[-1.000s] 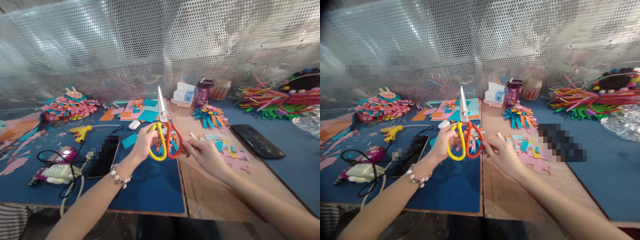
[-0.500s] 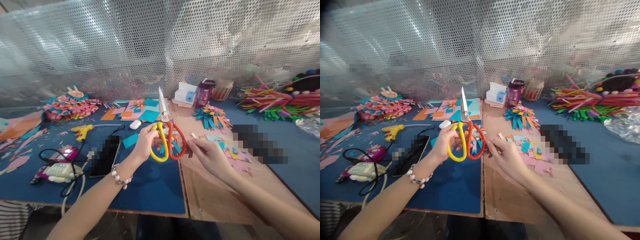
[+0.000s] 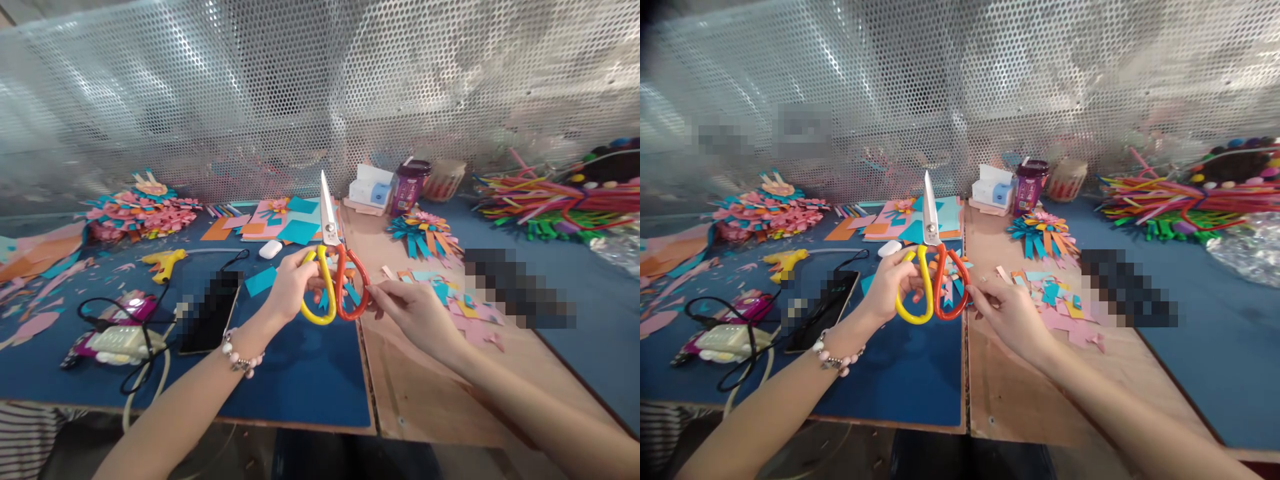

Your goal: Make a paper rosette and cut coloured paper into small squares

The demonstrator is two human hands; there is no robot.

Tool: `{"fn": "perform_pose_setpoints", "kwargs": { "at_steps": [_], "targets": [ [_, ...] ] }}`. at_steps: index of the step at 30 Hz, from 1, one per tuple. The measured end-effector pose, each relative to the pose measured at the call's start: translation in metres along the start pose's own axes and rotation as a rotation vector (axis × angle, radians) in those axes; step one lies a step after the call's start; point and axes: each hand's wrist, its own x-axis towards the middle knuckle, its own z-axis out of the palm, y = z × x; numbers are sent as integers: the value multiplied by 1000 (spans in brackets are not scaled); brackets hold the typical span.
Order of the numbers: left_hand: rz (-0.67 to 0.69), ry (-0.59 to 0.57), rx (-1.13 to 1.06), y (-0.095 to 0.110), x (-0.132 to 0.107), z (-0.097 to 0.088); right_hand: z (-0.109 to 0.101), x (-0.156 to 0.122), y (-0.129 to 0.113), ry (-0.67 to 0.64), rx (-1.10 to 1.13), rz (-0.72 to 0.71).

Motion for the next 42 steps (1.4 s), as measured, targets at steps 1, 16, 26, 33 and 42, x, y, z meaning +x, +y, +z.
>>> {"fn": "perform_pose_setpoints", "kwargs": {
  "at_steps": [1, 16, 26, 33, 42],
  "targets": [
    [-2, -2, 1, 0, 0, 0, 0, 0, 1, 4, -11, -11],
    [-17, 3, 14, 0, -1, 2, 10, -3, 15, 161, -220, -267],
    [-9, -13, 17, 2, -3, 4, 6, -2, 13, 148, -215, -233],
    [-8, 25, -12, 1, 1, 0, -3, -2, 0, 15, -109, -140],
    [9, 2, 27, 3, -5, 7, 10, -2, 16, 132, -313, -295]
  ]
}}
